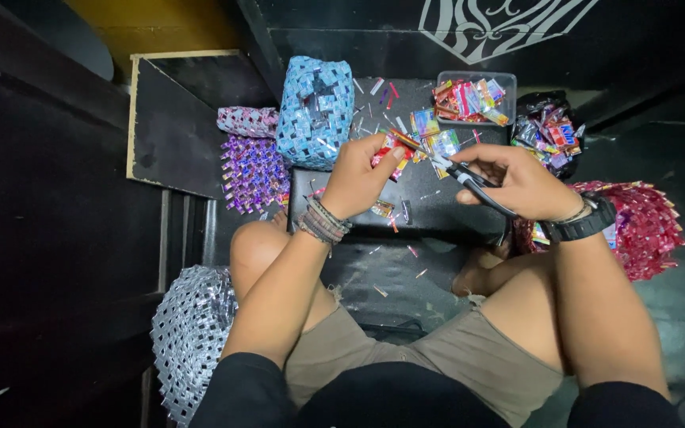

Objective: The person cuts colorful plastic product wrappers with scissors and folds the pieces together by hand to construct small pouches.

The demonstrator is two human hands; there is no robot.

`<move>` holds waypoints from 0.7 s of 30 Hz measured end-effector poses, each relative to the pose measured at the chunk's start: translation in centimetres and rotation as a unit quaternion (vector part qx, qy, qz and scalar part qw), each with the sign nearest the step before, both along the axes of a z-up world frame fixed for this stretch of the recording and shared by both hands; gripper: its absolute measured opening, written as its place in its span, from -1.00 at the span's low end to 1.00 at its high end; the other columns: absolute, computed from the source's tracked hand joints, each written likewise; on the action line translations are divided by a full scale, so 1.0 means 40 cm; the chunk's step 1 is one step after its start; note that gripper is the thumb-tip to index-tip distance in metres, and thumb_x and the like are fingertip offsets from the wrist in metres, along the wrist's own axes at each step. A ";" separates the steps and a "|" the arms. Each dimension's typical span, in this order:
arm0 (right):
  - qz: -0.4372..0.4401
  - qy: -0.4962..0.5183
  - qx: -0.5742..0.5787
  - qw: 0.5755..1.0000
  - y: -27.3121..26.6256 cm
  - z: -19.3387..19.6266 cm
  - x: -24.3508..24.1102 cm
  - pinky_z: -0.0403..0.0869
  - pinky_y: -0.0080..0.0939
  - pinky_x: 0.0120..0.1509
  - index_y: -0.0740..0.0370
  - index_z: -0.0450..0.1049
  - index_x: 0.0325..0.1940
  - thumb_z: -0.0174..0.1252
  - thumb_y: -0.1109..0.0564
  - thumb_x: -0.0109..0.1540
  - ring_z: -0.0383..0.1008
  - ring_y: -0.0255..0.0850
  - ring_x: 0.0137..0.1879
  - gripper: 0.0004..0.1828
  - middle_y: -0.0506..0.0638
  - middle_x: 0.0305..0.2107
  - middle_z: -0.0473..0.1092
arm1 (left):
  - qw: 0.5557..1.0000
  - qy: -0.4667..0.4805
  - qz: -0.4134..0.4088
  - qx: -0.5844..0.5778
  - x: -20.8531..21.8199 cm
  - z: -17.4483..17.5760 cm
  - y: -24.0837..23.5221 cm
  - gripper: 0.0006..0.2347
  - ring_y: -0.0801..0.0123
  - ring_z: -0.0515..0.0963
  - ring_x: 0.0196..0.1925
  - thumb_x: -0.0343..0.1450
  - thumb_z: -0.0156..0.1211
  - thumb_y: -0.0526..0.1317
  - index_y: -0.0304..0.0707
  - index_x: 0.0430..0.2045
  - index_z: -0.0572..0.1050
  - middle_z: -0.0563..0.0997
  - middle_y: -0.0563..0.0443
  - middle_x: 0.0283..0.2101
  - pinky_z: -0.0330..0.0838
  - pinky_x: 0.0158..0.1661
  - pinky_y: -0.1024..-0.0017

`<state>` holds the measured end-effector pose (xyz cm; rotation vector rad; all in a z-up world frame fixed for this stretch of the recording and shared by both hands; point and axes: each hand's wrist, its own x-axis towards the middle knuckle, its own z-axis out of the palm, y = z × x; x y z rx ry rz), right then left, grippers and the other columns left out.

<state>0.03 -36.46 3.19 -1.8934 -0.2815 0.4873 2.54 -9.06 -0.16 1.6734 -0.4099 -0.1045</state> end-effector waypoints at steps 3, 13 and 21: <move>0.005 0.000 -0.019 1.000 0.000 0.001 -0.006 0.34 -0.23 -0.37 0.41 0.54 0.13 0.44 0.23 0.05 0.37 -0.17 -0.47 -0.44 0.15 -0.54 0.46 | 1.000 -0.009 -0.002 -0.002 -0.010 0.005 0.001 -0.78 0.47 0.49 -0.52 0.49 0.14 -0.27 -0.32 -0.59 0.52 0.50 -0.08 -0.68 0.36 -0.46 0.50; 0.011 -0.011 0.007 1.000 0.000 0.015 -0.014 0.31 -0.30 -0.34 0.45 0.51 0.11 0.42 0.24 0.09 0.33 -0.27 -0.49 -0.48 0.08 -0.60 0.41 | 1.000 -0.006 -0.016 -0.008 -0.006 0.006 0.001 -0.79 0.40 0.53 -0.56 0.49 0.12 -0.29 -0.35 -0.57 0.55 0.55 -0.11 -0.65 0.40 -0.44 0.49; 0.011 -0.016 0.009 1.000 -0.024 -0.023 -0.011 0.29 -0.31 -0.37 0.48 0.50 0.09 0.41 0.28 0.09 0.29 -0.29 -0.53 -0.50 0.06 -0.65 0.37 | 1.000 -0.003 -0.011 -0.015 -0.002 -0.010 0.001 -0.80 0.47 0.53 -0.52 0.49 0.12 -0.30 -0.34 -0.56 0.55 0.55 -0.08 -0.66 0.42 -0.41 0.51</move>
